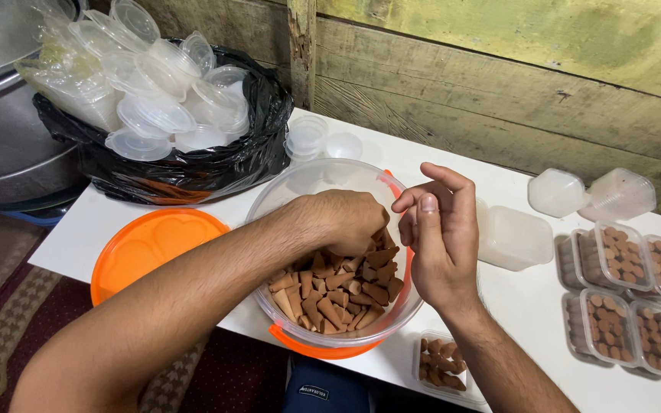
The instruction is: The person picks small brown cone-shaped items from a large orange bucket and places them one by one into small clear plastic containers on the table. The person continues filling the containers until they are full.
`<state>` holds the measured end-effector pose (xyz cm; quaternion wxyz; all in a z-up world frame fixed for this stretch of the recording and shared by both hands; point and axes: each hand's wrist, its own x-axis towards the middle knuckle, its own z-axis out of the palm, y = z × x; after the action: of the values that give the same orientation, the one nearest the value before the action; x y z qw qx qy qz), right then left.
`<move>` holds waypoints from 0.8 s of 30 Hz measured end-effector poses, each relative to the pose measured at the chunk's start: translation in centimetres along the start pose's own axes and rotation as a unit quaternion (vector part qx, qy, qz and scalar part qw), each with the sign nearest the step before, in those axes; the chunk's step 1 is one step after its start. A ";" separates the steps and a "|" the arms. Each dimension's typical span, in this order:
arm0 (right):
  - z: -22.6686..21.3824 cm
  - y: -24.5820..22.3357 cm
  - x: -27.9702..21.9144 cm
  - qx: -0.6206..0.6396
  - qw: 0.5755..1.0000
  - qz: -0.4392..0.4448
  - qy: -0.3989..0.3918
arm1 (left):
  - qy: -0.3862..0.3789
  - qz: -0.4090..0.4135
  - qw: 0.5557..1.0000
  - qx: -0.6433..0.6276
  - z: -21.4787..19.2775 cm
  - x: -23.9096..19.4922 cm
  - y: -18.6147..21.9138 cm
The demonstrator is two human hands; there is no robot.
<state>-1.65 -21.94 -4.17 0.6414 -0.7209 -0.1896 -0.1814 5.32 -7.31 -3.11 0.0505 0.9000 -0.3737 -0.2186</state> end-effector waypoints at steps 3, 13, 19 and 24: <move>0.0 0.2 0.1 0.005 1.000 -0.004 -0.001 | 0.004 0.013 0.998 0.055 0.3 0.6 -0.1; 0.0 0.1 0.1 -0.003 1.000 -0.009 -0.001 | -0.017 -0.015 0.999 -0.039 -2.8 -1.1 1.3; 0.2 -0.2 0.0 -0.009 1.000 -0.016 0.000 | -0.035 -0.009 0.987 -0.158 -1.3 1.3 -0.5; 0.1 0.1 0.0 -0.011 1.000 -0.023 -0.004 | -0.045 -0.011 0.979 -0.197 -3.1 -0.6 2.0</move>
<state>-1.54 -21.82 -4.29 0.6281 -0.7242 -0.2071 -0.1952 5.00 -8.50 0.38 0.2075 0.8657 -0.3153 -0.3286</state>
